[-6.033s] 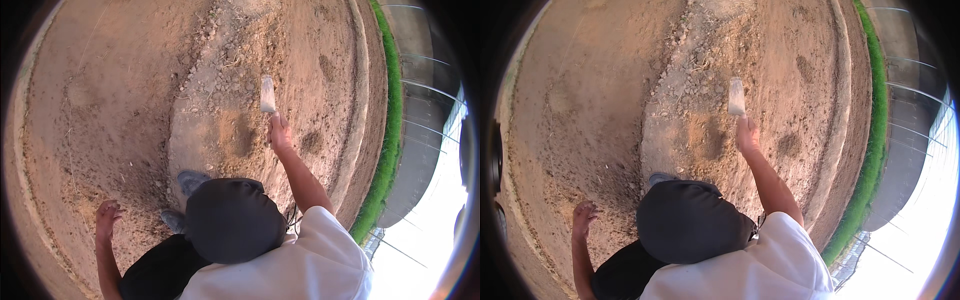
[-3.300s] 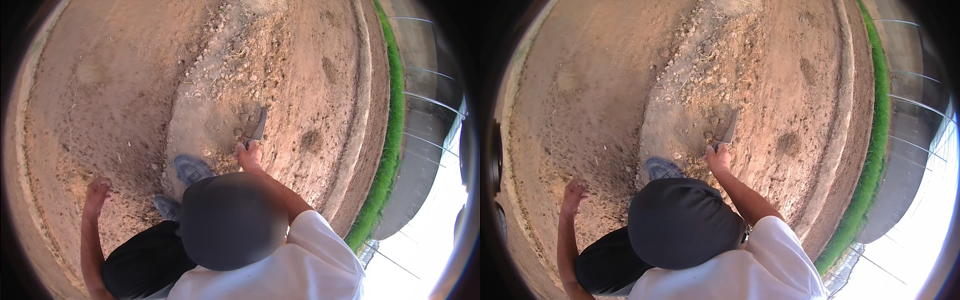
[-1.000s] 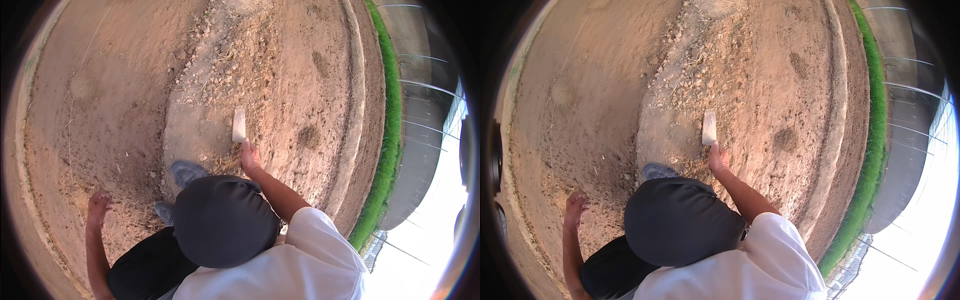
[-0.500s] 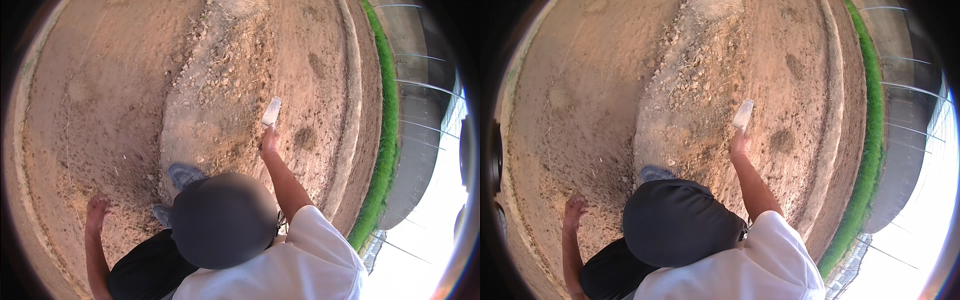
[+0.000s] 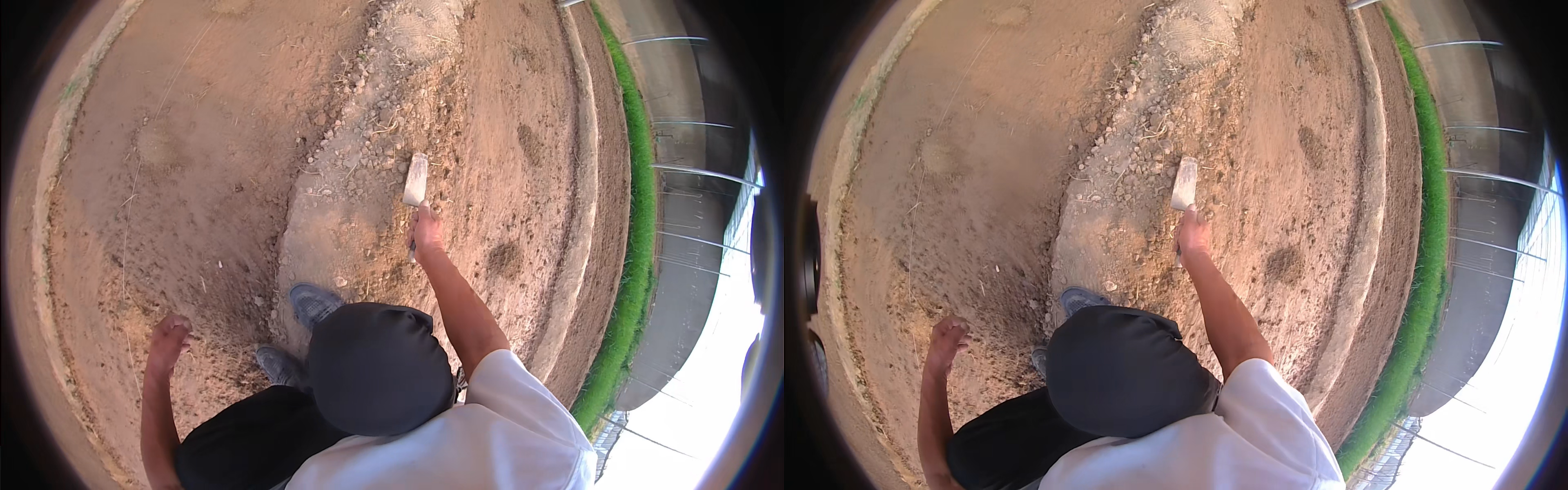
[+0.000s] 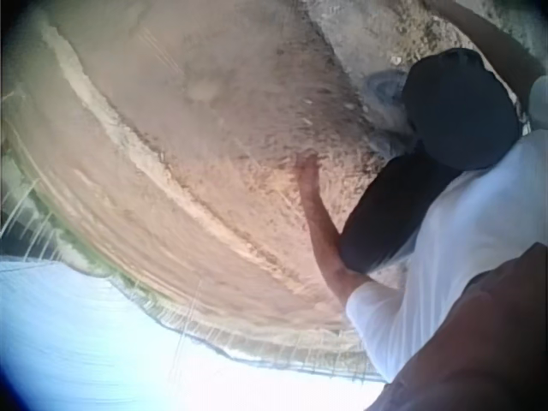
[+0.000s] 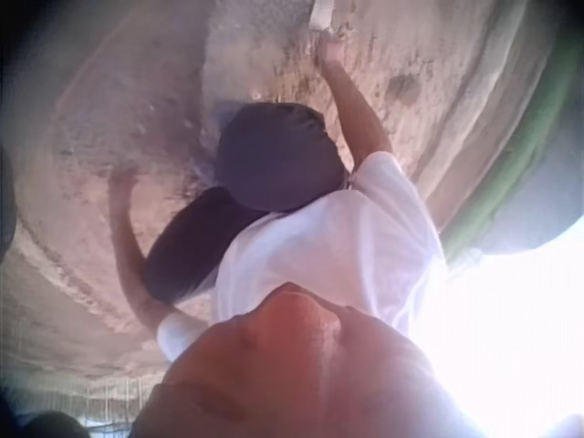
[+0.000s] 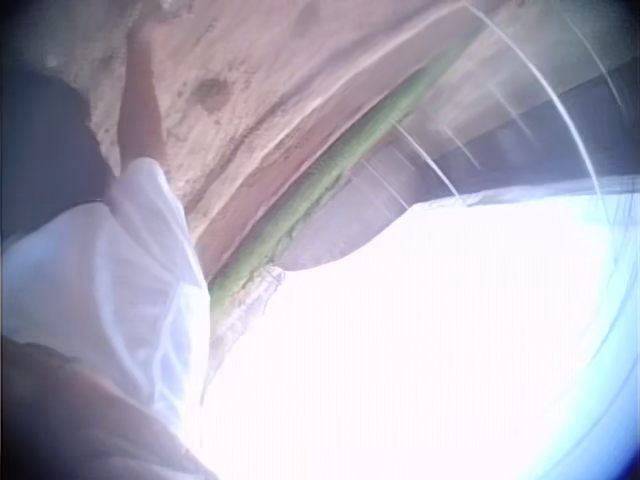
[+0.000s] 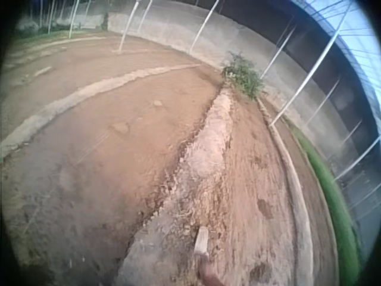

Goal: The person plants seeds along a prepared row in a garden bed. They use a small hand trowel to dig holes, place seeds from a red bucket into the holes, and cover them with soil. The person also uses a string line to maintain alignment.

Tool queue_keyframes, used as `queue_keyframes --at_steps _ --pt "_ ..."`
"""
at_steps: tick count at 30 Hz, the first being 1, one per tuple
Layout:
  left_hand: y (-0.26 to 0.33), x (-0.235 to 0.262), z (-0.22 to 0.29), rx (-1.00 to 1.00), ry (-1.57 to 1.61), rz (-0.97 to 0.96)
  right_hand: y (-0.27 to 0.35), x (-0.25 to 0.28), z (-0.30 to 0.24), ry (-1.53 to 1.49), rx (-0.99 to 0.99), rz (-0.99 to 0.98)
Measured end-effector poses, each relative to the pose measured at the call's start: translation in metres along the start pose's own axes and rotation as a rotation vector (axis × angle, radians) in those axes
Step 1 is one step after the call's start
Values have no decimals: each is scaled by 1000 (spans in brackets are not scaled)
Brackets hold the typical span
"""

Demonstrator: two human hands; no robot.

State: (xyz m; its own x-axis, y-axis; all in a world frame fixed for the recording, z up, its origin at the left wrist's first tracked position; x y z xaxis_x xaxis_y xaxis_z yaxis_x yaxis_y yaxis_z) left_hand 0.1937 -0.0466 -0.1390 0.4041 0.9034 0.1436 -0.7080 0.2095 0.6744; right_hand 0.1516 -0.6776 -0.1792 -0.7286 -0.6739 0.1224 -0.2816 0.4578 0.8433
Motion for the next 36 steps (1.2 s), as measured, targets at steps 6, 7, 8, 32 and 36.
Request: queue_keyframes --at_steps 6,7,8,32,36 --pt "-15 -18 60 -107 -32 -13 73 -91 16 -152 -418 -804" --pt "-20 -25 82 -110 -74 -35 80 -108 21 -84 -446 -879" --pt "-27 -33 110 -260 -173 -46 88 -127 27 -12 -482 -956" --pt "-27 20 193 -724 -87 543 281 -355 -26 1620 944 -726" --pt "-15 32 195 -715 -211 640 289 -360 -24 1615 1000 -722"
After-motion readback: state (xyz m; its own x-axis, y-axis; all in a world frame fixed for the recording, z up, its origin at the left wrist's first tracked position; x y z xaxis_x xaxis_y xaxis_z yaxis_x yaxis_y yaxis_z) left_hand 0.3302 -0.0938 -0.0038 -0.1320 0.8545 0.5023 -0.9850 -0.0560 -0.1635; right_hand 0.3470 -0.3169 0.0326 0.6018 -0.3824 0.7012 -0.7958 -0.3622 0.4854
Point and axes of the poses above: each hand's wrist, its own y-axis away from the middle knuckle, its own x-axis out of the back of the hand, z = x × y, the point moved 8 cm from there along -y, towards the middle knuckle, and after that the axes turned 13 degrees about -x, right-handed, at the moved point
